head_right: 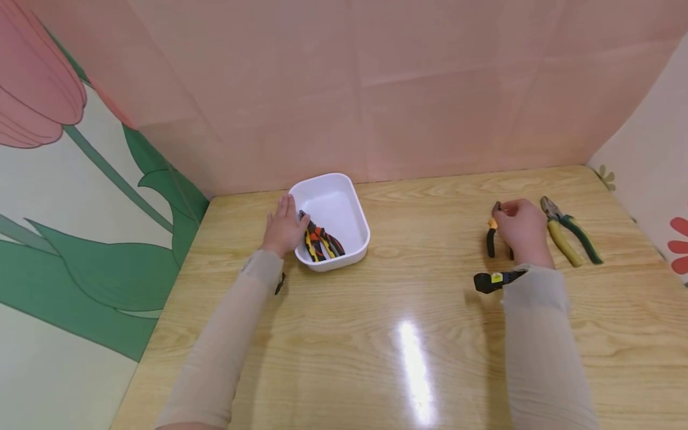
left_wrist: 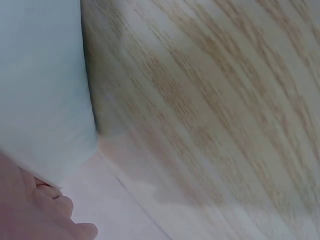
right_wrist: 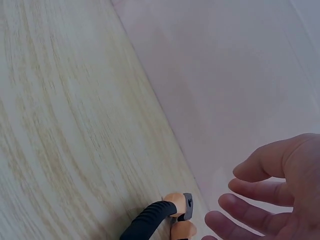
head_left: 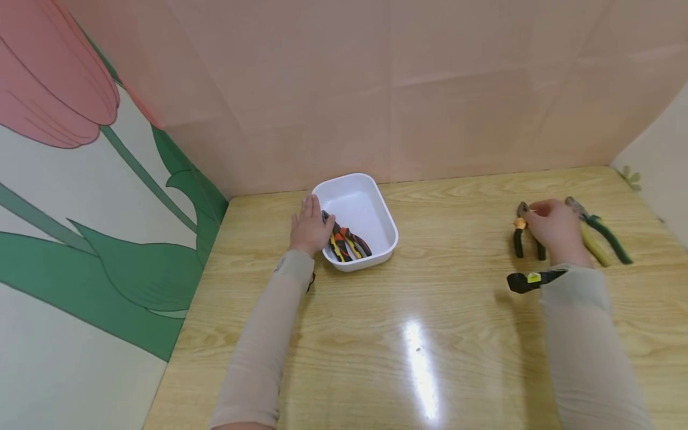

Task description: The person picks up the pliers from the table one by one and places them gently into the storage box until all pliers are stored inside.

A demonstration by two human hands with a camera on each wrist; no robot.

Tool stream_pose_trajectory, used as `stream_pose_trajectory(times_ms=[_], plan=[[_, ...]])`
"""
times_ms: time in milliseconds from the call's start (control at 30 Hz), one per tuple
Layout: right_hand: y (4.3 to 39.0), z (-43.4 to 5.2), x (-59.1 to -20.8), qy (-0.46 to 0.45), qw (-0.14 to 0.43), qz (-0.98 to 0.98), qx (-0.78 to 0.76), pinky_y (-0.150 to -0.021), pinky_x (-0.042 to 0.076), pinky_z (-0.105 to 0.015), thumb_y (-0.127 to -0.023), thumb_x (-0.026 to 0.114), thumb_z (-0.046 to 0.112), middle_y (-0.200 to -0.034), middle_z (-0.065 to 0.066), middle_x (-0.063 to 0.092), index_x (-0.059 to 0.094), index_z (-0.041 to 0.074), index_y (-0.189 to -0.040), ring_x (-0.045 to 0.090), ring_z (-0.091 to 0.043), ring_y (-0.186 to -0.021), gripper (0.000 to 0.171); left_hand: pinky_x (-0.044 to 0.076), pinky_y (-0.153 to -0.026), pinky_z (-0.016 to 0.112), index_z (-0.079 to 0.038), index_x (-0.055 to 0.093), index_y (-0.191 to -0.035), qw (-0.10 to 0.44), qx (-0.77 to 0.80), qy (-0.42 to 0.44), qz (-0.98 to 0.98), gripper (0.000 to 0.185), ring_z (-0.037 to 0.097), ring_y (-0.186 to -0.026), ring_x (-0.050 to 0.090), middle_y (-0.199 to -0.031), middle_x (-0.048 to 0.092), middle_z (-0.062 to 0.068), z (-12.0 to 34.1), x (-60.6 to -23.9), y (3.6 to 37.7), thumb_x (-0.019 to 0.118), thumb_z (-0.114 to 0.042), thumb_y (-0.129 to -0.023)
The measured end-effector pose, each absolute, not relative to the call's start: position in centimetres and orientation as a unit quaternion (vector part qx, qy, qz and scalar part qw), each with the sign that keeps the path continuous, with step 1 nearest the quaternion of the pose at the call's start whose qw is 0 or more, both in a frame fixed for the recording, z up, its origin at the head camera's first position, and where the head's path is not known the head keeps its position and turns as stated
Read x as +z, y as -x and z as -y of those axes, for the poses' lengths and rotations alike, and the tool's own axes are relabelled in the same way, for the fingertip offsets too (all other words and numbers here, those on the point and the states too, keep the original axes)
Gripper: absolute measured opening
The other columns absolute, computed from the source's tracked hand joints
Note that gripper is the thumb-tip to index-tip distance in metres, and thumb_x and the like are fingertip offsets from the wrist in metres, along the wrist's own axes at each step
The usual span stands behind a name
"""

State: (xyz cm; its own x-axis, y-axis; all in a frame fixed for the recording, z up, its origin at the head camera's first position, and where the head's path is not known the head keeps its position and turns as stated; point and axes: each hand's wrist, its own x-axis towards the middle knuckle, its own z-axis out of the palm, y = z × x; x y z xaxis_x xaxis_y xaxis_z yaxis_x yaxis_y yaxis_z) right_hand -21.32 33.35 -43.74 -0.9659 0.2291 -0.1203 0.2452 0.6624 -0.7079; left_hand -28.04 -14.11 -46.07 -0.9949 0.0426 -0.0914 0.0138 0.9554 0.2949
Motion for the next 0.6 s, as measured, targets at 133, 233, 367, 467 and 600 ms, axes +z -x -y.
stream_pose_trajectory(times_ms=[133, 233, 367, 467, 600], plan=[[21.1, -33.3, -43.6, -0.139, 0.02, -0.905, -0.402, -0.094, 0.042, -0.068, -0.105, 0.035, 0.043, -0.141, -0.043, 0.039, 0.036, -0.013, -0.147, 0.042, -0.057, -0.124, 0.07, 0.005, -0.126, 0.053, -0.004, 0.0, -0.162, 0.043, 0.14, -0.018, -0.989, 0.08, 0.029, -0.157, 0.003, -0.17, -0.002, 0.012, 14.1, -46.1, 28.0, 0.034, -0.051, -0.107], [20.8, -33.4, -43.5, -0.141, 0.022, -0.902, -0.406, -0.095, 0.042, -0.068, -0.105, 0.035, 0.045, -0.142, -0.043, 0.038, 0.035, -0.014, -0.147, 0.041, -0.057, -0.125, 0.072, 0.005, -0.126, 0.053, -0.004, 0.001, -0.162, 0.041, 0.139, -0.018, -0.989, 0.079, 0.029, -0.157, 0.003, -0.17, -0.002, 0.012, 14.1, -46.2, 28.0, 0.033, -0.051, -0.107], [20.6, -33.8, -43.6, -0.138, 0.017, -0.909, -0.394, -0.091, 0.044, -0.065, -0.106, 0.036, 0.037, -0.139, -0.043, 0.04, 0.038, -0.016, -0.144, 0.043, -0.056, -0.121, 0.066, 0.006, -0.126, 0.053, -0.004, 0.0, -0.162, 0.042, 0.143, -0.017, -0.989, 0.079, 0.028, -0.157, 0.001, -0.17, -0.003, 0.012, 14.1, -46.3, 28.0, 0.033, -0.051, -0.107], [20.7, -34.2, -43.9, -0.14, 0.015, -0.911, -0.387, -0.089, 0.045, -0.063, -0.106, 0.036, 0.029, -0.139, -0.042, 0.041, 0.039, -0.017, -0.144, 0.044, -0.054, -0.119, 0.06, 0.006, -0.125, 0.054, -0.004, 0.001, -0.162, 0.041, 0.147, -0.018, -0.988, 0.079, 0.028, -0.157, 0.001, -0.17, -0.003, 0.012, 14.1, -46.3, 28.0, 0.033, -0.051, -0.107], [20.8, -34.8, -44.3, -0.143, 0.023, -0.913, -0.38, -0.091, 0.043, -0.065, -0.105, 0.036, 0.028, -0.138, -0.042, 0.041, 0.04, -0.017, -0.143, 0.043, -0.055, -0.12, 0.059, 0.006, -0.125, 0.054, -0.004, 0.001, -0.162, 0.037, 0.153, -0.018, -0.987, 0.079, 0.029, -0.157, 0.002, -0.17, -0.002, 0.012, 14.1, -46.3, 28.1, 0.034, -0.05, -0.108]])
